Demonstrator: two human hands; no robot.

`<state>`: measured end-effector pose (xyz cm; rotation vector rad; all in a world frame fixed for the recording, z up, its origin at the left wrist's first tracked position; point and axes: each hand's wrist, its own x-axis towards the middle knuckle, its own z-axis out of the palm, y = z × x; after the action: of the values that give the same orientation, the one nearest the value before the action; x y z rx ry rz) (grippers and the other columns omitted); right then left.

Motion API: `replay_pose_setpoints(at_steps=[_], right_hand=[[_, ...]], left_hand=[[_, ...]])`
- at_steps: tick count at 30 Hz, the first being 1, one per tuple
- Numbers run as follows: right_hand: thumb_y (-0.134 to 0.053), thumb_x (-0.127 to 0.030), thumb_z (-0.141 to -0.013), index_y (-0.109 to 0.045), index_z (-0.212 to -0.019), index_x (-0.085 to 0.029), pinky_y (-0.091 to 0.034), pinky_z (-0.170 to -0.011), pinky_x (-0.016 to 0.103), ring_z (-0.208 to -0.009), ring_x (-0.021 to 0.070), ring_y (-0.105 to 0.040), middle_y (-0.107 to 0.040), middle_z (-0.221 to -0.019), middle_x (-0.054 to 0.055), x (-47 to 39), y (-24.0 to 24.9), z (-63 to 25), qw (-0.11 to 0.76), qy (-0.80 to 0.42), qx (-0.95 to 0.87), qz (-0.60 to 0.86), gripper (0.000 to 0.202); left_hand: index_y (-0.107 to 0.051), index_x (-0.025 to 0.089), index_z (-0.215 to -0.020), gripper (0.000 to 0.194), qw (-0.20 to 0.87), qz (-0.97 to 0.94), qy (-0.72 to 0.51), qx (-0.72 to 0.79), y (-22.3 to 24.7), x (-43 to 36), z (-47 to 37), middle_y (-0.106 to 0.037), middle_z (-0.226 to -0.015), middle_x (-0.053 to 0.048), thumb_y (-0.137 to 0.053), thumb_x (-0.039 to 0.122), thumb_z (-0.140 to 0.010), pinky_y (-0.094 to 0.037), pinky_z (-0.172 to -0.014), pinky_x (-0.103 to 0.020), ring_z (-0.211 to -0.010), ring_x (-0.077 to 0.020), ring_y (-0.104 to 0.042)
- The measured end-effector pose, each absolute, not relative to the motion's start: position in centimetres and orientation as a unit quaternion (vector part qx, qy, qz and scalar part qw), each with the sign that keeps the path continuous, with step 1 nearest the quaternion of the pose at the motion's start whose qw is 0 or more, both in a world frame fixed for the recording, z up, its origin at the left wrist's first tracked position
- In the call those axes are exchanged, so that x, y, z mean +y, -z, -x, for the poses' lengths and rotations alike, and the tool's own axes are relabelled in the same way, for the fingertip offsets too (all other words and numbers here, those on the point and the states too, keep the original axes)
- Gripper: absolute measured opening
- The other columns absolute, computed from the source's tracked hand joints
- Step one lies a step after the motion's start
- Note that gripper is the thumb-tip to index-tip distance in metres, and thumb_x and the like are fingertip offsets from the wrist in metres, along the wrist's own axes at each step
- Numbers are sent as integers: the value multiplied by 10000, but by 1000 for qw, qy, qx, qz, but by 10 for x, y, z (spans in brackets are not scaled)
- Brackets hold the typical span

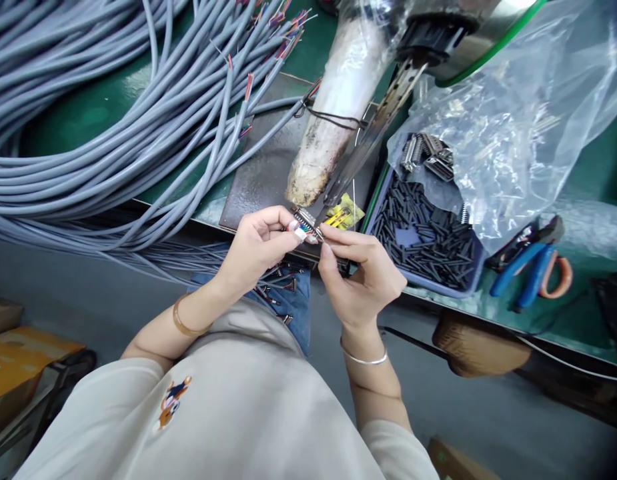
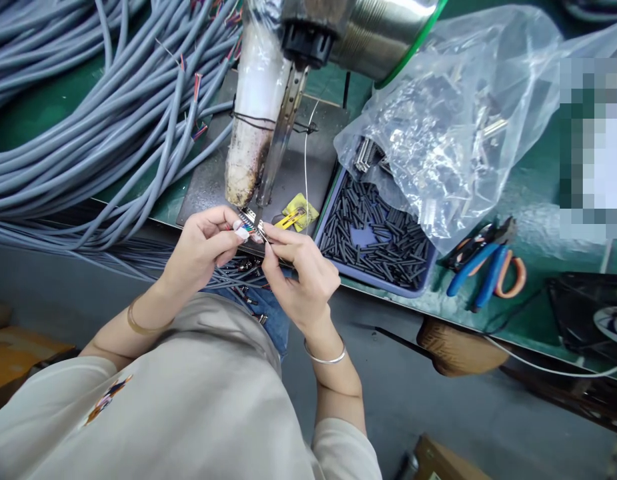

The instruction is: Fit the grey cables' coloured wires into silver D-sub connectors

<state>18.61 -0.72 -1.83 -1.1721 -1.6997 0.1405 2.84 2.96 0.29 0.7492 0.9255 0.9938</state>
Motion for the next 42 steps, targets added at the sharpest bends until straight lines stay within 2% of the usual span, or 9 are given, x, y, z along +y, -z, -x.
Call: replay_pose_setpoints(at_steps=[5,9,12,14,17,19,24,32,42], right_hand=[[-724,-94,-863,-636,-924,-242,-636,-763,297,-871,160,-779,-805,-1048,11,-6,18,-187,506,-53,-710,488,182],[-730,-89,-858,-640,-924,-237,-631,-776,290,-881,156,-777,-804,-1071,17,-4,19,-187,506,-47,-712,484,185],[-743,-80,-844,-647,-923,-232,-634,-776,286,-882,159,-778,-807,-1060,18,-3,18,-187,510,-41,-714,478,197],[-752,-74,-837,-655,-934,-230,-641,-777,289,-889,162,-780,-808,-1065,22,-3,16,-188,506,-32,-718,477,208],[-756,-63,-834,-665,-961,-224,-649,-792,285,-903,166,-783,-806,-1086,41,-4,12,-188,489,-13,-732,475,224],[-761,-64,-831,-661,-958,-211,-649,-801,264,-905,162,-786,-807,-1080,57,-4,11,-188,476,13,-747,464,218],[-751,-52,-829,-622,-907,-192,-644,-794,223,-901,154,-791,-812,-1052,76,-7,13,-188,450,62,-773,442,206],[-731,-39,-841,-621,-928,-216,-647,-767,255,-894,159,-791,-811,-1057,58,-9,15,-186,467,3,-751,467,226],[-729,-53,-850,-615,-902,-225,-648,-751,265,-879,156,-786,-808,-1040,34,-5,15,-185,484,-24,-732,478,213]], left_hand=[[-615,167,-642,190,705,-343,-472,403,-4,31,-30,-501,-500,81,-803,167,-666,-326,-431,-165,-416,-18,-379],[-597,172,-640,278,700,-348,-471,409,-4,32,-30,-493,-514,66,-860,254,-674,-432,-526,-185,-522,-66,-533],[-591,173,-640,329,700,-355,-476,397,-6,33,-30,-425,-486,82,-890,304,-679,-450,-549,-186,-529,-73,-539],[-598,168,-643,318,703,-352,-479,390,-7,33,-30,-409,-482,90,-889,289,-685,-440,-542,-175,-506,-57,-502],[-601,152,-642,268,702,-343,-481,397,-10,32,-30,-479,-526,77,-855,223,-692,-395,-507,-154,-482,-26,-440],[-596,146,-634,247,703,-335,-474,410,-11,32,-29,-508,-544,73,-835,194,-675,-336,-460,-148,-456,-9,-391],[-590,144,-624,254,732,-305,-433,428,-9,33,-27,-464,-485,92,-840,194,-627,-175,-367,-161,-381,3,-278],[-612,132,-602,301,710,-316,-455,435,-13,30,-30,-468,-473,90,-902,213,-609,-219,-389,-164,-400,4,-313],[-607,151,-645,239,702,-324,-451,445,-4,28,-29,-464,-457,79,-831,231,-672,-211,-365,-162,-364,-12,-342]])
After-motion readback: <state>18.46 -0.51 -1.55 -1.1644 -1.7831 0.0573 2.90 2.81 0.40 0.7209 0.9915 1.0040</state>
